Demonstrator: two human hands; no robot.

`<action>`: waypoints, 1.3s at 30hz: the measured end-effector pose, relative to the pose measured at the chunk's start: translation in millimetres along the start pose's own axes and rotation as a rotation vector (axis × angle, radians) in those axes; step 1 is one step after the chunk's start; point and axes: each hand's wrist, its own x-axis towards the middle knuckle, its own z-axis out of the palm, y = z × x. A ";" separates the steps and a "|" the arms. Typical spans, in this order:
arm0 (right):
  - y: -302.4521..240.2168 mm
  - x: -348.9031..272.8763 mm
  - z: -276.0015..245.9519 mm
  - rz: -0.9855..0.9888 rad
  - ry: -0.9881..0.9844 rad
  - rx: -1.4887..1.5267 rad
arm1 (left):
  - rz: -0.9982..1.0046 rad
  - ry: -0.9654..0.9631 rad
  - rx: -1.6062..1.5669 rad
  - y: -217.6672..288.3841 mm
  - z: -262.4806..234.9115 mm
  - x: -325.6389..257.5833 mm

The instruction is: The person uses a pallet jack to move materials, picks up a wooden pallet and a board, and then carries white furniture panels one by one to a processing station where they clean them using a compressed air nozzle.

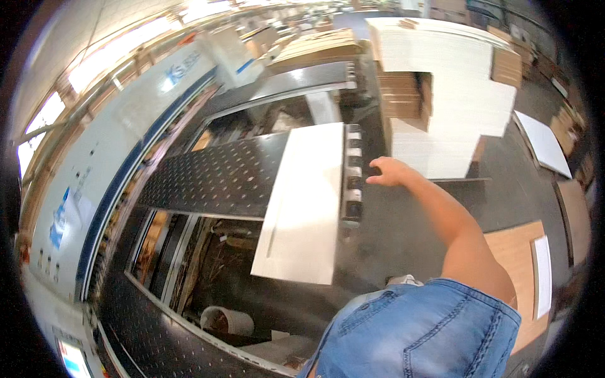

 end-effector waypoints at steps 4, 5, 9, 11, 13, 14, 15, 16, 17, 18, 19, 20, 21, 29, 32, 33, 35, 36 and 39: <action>54.8 -13.1 12.3 0.014 -0.014 -0.048 | 0.259 -0.088 -0.288 96.2 -46.4 -28.5; 58.1 -16.0 6.1 0.022 -0.001 -0.056 | 0.325 -0.130 -0.367 119.3 -58.0 -36.0; 68.9 -15.3 -8.3 0.035 -0.025 0.030 | 0.605 -0.415 -0.665 229.8 -74.0 -77.4; 82.5 -15.8 -11.0 0.016 -0.013 0.057 | 0.742 -0.466 -0.569 329.3 -68.5 -125.1; 114.8 -30.6 -17.5 0.002 0.005 0.168 | 0.576 -0.830 -0.740 401.8 -31.1 -176.3; 138.4 -34.9 -10.9 -0.010 0.044 0.153 | 0.972 -0.551 -0.454 451.1 -17.0 -201.0; 153.1 -48.7 -16.3 0.001 0.041 0.132 | 0.974 -0.715 -0.420 505.3 -25.3 -234.7; 167.0 -65.0 -22.1 0.088 0.008 0.191 | 1.071 -0.731 -0.582 560.7 -33.3 -271.4; 181.0 -81.2 -27.7 0.168 -0.015 0.263 | 1.190 -0.776 -0.644 611.9 -44.3 -294.5; 198.3 -92.4 -24.8 0.164 -0.013 0.250 | 1.326 -0.649 -0.797 653.6 -37.3 -313.8; 220.4 -105.7 -19.7 0.208 0.031 0.307 | 1.328 -0.661 -0.767 693.4 -12.3 -331.4; 239.0 -119.1 -10.7 0.245 0.072 0.379 | 1.482 -0.522 -0.922 730.5 -0.4 -348.9; 252.7 -135.0 -4.6 0.271 0.104 0.418 | 1.412 -0.674 -0.557 778.3 0.2 -365.4; 375.2 -293.7 38.1 0.693 0.226 0.407 | 1.460 -0.779 -0.486 960.3 -65.0 -497.0; 403.4 -334.8 45.3 0.802 0.269 0.399 | 1.528 -0.764 -0.573 981.2 -94.6 -524.9; 405.9 -338.3 44.3 0.814 0.287 0.392 | 1.549 -0.745 -0.631 984.8 -102.9 -532.4; 407.5 -340.6 45.0 0.838 0.309 0.390 | 1.617 -0.754 -0.656 988.5 -120.1 -541.6; 405.0 -336.8 41.9 0.822 0.310 0.429 | 1.668 -0.754 -0.671 989.3 -129.3 -545.9; 402.3 -328.5 45.5 0.821 0.308 0.493 | 1.695 -0.695 -0.811 983.9 -152.1 -568.2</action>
